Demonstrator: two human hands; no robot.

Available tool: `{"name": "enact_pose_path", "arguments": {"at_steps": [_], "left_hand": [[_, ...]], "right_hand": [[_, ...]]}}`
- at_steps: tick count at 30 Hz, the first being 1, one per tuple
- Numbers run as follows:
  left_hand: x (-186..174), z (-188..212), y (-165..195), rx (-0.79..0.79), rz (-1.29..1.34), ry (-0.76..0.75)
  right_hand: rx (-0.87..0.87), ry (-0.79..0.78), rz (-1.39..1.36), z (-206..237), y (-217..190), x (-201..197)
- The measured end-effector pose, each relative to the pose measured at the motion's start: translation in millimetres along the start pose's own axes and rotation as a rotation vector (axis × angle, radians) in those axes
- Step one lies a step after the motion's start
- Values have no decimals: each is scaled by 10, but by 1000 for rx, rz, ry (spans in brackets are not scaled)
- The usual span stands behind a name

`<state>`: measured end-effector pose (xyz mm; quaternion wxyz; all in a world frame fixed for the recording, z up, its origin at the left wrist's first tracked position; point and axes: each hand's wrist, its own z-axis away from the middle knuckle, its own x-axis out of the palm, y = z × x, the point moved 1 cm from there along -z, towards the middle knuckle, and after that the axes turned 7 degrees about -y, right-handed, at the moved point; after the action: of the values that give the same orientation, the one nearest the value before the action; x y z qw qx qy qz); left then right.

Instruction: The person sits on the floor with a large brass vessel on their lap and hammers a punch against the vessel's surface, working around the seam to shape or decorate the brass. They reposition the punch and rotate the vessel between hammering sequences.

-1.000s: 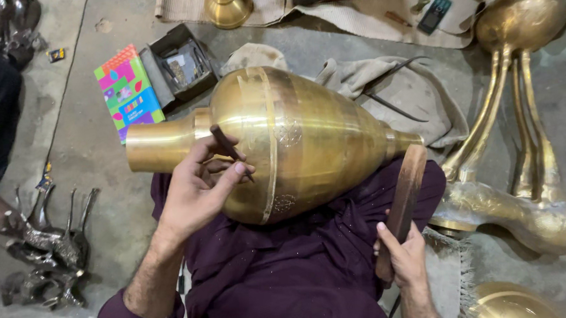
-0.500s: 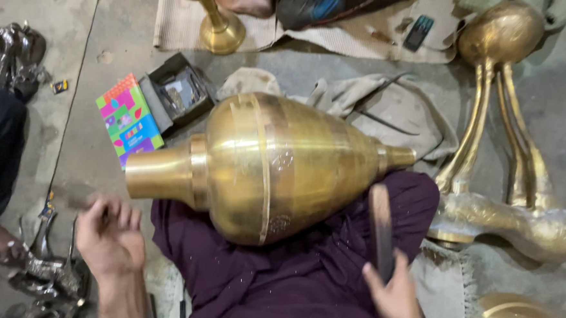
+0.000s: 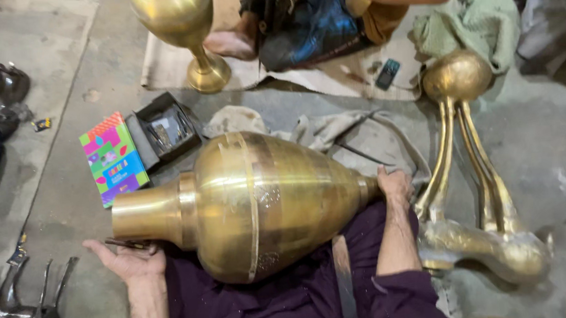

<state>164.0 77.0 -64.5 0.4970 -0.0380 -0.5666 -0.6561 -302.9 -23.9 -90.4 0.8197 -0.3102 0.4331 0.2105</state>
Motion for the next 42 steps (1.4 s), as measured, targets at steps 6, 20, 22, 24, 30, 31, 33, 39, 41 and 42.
{"name": "enact_pose_path", "arguments": {"at_steps": [6,20,22,24,30,31,33,39,41,42], "left_hand": [[108,-191,33,-8,105,-51],[102,-472,32,145,131,-256],[178,-526,25,158,170,-279],[263,-586,0,123,328,-332],[418,-804,2,113,248,-326],[411,-812,-1,118,260,-327],[385,-827,-23,129,286,-327],[237,-769,18,90,349,-399],[229,-723,27,76,278,-473],[258,-690,23,70,243,-514]], "right_hand": [[148,-240,-20,-41,-184,2],[-25,-135,6,-275,-37,261],[-16,-126,-16,-292,-20,268],[4,-155,-34,-305,1,277],[-49,-119,59,-300,80,280],[-69,-119,114,-300,95,282],[-64,-92,113,-298,121,294],[-23,-148,96,-244,158,375],[-7,-171,101,-241,167,374],[-1,-186,102,-241,171,366]]}}
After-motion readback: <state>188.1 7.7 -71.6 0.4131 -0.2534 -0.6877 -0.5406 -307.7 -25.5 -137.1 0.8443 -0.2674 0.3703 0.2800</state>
